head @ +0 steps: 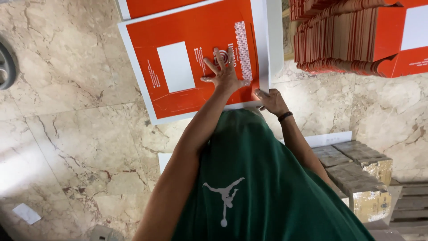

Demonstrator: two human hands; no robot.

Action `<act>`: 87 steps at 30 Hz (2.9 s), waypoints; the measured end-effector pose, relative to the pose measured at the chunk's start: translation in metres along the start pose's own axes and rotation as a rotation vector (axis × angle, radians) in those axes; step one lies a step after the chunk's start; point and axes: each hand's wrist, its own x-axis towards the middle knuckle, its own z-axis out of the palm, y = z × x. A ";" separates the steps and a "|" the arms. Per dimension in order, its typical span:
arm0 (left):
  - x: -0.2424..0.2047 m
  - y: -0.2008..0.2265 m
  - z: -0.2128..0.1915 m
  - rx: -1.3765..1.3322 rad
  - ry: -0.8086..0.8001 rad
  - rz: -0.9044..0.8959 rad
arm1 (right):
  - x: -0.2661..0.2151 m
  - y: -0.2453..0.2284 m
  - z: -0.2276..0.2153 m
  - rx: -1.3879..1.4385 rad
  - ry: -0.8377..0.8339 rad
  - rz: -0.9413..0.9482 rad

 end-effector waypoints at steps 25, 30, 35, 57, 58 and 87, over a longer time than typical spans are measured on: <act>0.023 0.007 0.023 0.155 -0.023 -0.093 | -0.054 -0.076 0.004 -0.194 -0.022 -0.044; 0.016 0.017 0.006 0.199 -0.093 -0.217 | -0.053 -0.077 0.000 0.071 -0.025 0.024; -0.008 0.011 -0.028 0.065 -0.059 -0.044 | -0.037 -0.066 -0.006 0.137 -0.089 0.199; 0.048 0.002 -0.088 0.435 -0.150 0.374 | 0.232 -0.198 -0.071 -0.242 0.042 -0.073; 0.058 0.001 -0.076 0.428 -0.164 0.376 | 0.224 -0.202 -0.070 -0.279 0.051 -0.082; -0.025 -0.061 -0.102 0.374 -0.268 0.296 | -0.050 -0.020 0.084 1.040 0.335 0.121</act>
